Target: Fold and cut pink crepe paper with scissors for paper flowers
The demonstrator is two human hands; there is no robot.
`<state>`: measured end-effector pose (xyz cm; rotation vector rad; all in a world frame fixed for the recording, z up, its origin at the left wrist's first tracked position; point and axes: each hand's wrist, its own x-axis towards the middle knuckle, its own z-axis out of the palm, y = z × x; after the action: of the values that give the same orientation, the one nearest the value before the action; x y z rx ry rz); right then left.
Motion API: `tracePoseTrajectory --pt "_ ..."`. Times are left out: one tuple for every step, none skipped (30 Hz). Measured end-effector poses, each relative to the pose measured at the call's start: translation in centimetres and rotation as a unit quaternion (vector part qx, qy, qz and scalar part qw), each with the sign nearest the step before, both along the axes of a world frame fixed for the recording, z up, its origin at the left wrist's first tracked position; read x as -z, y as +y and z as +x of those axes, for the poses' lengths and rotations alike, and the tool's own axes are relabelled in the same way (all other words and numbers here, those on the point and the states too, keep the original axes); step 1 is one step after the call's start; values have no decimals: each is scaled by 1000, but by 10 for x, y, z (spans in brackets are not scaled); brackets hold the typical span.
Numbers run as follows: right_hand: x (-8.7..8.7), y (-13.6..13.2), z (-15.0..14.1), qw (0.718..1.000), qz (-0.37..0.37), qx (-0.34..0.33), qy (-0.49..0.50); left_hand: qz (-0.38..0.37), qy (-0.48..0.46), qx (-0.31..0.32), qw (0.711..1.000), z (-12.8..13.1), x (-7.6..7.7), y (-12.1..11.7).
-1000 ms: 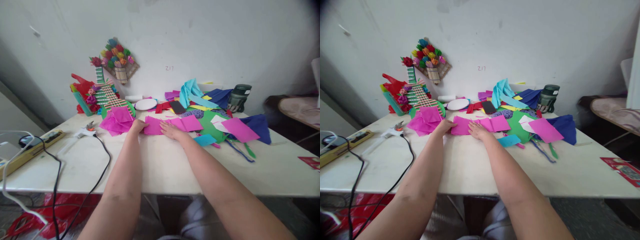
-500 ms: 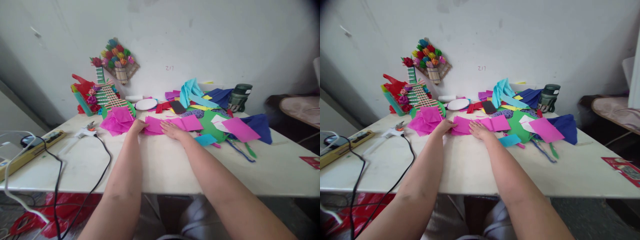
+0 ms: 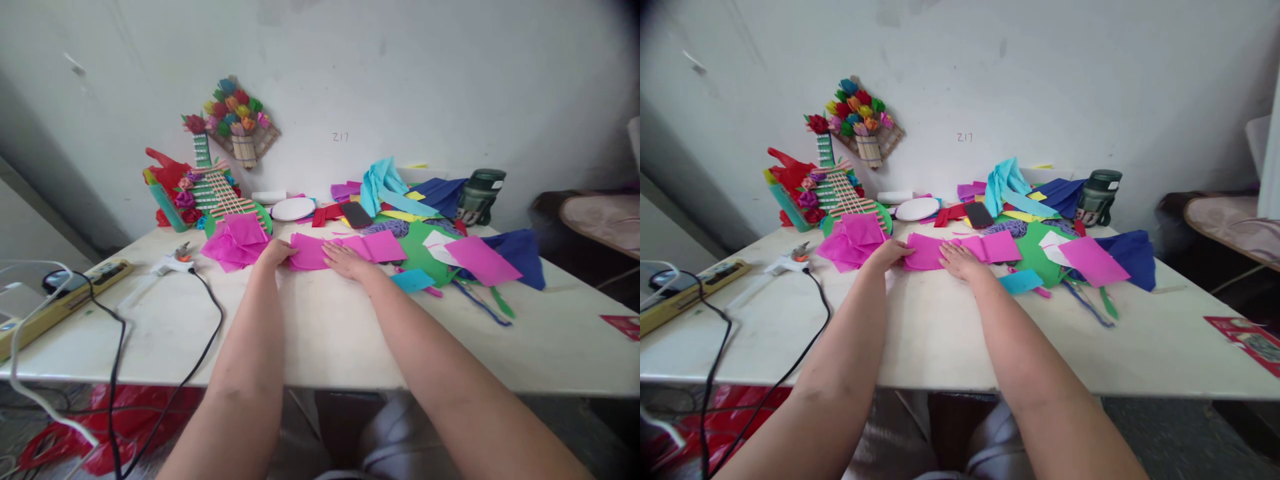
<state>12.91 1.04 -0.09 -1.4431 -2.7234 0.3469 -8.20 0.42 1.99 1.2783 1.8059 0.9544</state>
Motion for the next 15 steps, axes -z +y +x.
tracePoseTrajectory --pt "0 0 0 1000 -1 1 -1 -2 -4 -1 1000 1 -1 -1" --pt "0 0 0 1000 -2 1 -1 -4 -7 -1 1000 1 -1 -1" --pt "0 0 1 1000 -3 2 -1 -6 -12 0 1000 1 -1 -1" --pt "0 0 1 1000 -3 4 -2 -7 -19 3 1000 0 0 -1" --pt "0 0 1 1000 -4 5 -1 -8 -28 9 1000 -1 1 0" --pt "0 0 1 1000 -4 5 0 -7 -37 17 999 -2 3 2" --pt "0 0 1 1000 -5 5 2 -6 -45 24 999 -3 4 3" --pt "0 0 1 1000 -5 5 2 -5 -51 30 998 -5 5 5" --pt "1 0 2 1000 -6 6 2 -5 -54 33 998 -6 7 6" --pt "1 0 2 1000 -6 6 2 -6 -56 36 998 -7 7 7" --pt "1 1 2 1000 -6 6 2 -6 -57 37 998 -7 8 8" --pt "1 1 2 1000 -5 6 1 -8 -60 39 997 -7 8 8" --pt "2 1 2 1000 -3 6 1 -9 -65 40 997 -7 7 7" --pt "2 2 2 1000 -1 7 1 -10 -72 40 997 -6 6 7" --pt "3 3 2 1000 1 8 2 -11 -79 38 996 -5 5 6"
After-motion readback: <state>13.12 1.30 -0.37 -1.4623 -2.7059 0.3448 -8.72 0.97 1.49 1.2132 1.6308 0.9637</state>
